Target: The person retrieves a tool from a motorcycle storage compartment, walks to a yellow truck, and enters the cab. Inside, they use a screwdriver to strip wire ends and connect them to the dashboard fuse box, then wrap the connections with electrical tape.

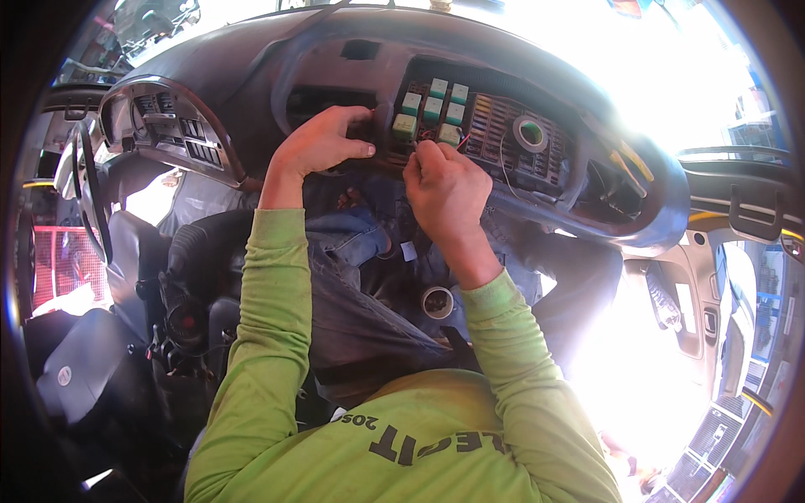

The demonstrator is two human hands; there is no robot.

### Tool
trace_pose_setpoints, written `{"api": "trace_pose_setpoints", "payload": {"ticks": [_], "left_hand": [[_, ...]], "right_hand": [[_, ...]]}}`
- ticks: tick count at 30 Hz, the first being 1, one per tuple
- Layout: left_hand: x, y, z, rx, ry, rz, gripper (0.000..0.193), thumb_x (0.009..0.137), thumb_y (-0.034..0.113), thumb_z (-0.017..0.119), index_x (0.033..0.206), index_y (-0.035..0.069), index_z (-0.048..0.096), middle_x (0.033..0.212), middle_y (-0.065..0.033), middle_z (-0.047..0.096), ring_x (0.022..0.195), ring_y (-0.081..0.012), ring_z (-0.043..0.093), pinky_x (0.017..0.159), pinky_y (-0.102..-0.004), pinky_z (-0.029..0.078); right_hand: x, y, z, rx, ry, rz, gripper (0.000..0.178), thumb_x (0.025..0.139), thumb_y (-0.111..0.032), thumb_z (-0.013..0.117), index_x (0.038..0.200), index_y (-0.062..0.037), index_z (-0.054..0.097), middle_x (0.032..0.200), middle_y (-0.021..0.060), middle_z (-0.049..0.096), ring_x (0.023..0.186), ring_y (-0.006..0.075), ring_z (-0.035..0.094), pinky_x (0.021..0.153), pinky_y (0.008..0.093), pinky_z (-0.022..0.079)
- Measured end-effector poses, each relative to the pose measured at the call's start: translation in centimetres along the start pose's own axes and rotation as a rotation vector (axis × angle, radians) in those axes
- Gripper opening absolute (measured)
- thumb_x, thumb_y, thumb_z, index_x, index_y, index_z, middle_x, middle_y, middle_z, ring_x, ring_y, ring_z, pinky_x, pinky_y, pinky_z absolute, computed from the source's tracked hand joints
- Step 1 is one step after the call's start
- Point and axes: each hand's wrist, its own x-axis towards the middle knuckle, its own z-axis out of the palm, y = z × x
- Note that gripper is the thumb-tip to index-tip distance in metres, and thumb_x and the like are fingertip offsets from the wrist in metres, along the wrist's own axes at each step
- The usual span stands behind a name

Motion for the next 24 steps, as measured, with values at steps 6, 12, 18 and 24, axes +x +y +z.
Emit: {"api": "trace_pose_setpoints", "payload": {"ticks": [6, 12, 18, 24], "left_hand": [[0.5, -0.6, 0.5, -0.022, 0.023, 0.066, 0.063, 0.087, 0.009, 0.075, 0.144, -0.009, 0.054, 0.135, -0.0231, 0.068, 0.128, -0.0288, 0.064, 0.109, -0.0364, 0.048], [1.1, -1.4, 0.6, -0.115, 0.003, 0.049, 0.051, 0.09, -0.001, 0.064, 0.139, -0.009, 0.057, 0.137, -0.0187, 0.066, 0.132, -0.0272, 0.06, 0.109, -0.0348, 0.046], [2.2, -2.9, 1.2, -0.274, -0.033, 0.115, 0.057, 0.088, -0.006, 0.06, 0.145, -0.006, 0.052, 0.139, -0.0137, 0.064, 0.129, -0.0236, 0.06, 0.106, -0.033, 0.047], [1.9, -3.2, 1.1, -0.26, 0.045, -0.029, 0.07, 0.086, -0.006, 0.062, 0.153, -0.011, 0.042, 0.138, -0.0214, 0.062, 0.129, -0.0269, 0.06, 0.108, -0.0342, 0.048]], "right_hand": [[-0.7, 0.1, 0.9, 0.055, -0.031, -0.062, 0.02, 0.086, -0.015, 0.073, 0.076, -0.0094, 0.057, 0.071, 0.0064, 0.061, 0.066, 0.032, 0.066, 0.056, 0.0442, 0.05], [-0.5, 0.4, 1.9, 0.053, -0.03, -0.031, 0.016, 0.088, -0.017, 0.072, 0.081, -0.0105, 0.059, 0.075, 0.0074, 0.064, 0.07, 0.0337, 0.068, 0.059, 0.0465, 0.051], [-0.5, 0.2, 3.5, 0.013, -0.067, 0.025, 0.015, 0.09, -0.02, 0.068, 0.082, -0.0105, 0.061, 0.078, 0.0086, 0.068, 0.072, 0.0343, 0.07, 0.062, 0.0475, 0.054], [-0.4, -0.4, 4.4, 0.034, -0.102, 0.153, 0.021, 0.087, -0.028, 0.074, 0.079, -0.0102, 0.064, 0.078, 0.0108, 0.07, 0.074, 0.0351, 0.072, 0.065, 0.0483, 0.056]]}}
